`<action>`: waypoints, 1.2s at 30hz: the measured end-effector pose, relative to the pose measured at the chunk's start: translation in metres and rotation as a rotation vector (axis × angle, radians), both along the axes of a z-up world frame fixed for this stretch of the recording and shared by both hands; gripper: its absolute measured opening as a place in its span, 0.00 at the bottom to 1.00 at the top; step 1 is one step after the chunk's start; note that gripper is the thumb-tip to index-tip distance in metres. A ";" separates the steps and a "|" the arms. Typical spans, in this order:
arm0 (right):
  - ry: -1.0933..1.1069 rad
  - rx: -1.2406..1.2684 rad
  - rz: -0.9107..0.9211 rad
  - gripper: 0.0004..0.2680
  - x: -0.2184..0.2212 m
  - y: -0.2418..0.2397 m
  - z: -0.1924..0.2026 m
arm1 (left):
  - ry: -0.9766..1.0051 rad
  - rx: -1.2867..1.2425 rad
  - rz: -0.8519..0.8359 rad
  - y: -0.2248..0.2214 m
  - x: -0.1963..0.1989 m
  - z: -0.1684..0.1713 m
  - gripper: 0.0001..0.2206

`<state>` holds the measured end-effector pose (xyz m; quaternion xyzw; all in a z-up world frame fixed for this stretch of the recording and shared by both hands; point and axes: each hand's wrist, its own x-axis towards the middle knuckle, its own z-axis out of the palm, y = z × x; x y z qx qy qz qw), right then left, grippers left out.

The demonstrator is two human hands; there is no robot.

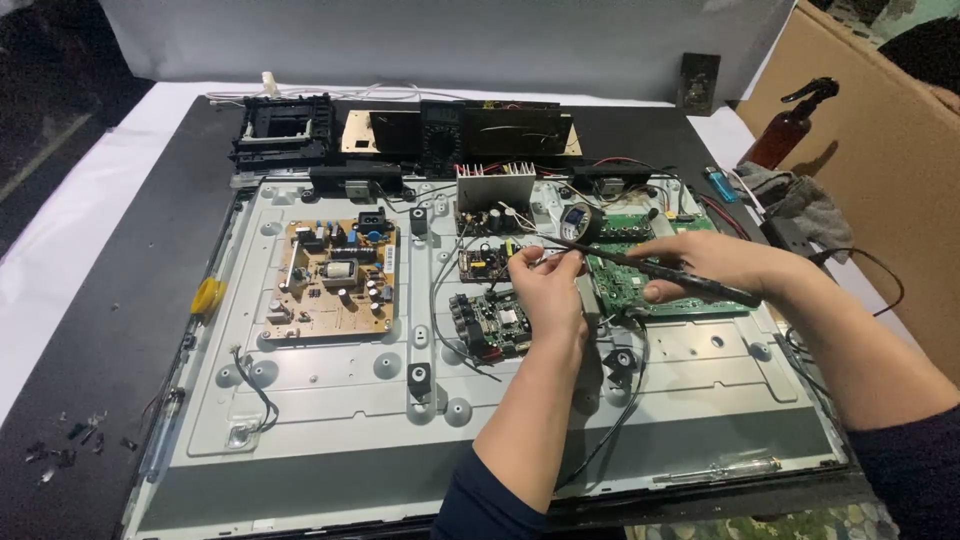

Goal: Repairing a television by splicing wires, applying electrical tape, and installing a component.

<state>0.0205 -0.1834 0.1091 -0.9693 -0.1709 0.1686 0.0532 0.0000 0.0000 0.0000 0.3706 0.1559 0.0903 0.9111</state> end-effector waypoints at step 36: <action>0.009 0.048 -0.172 0.35 -0.018 -0.006 -0.002 | -0.048 -0.012 -0.047 -0.002 0.001 -0.003 0.22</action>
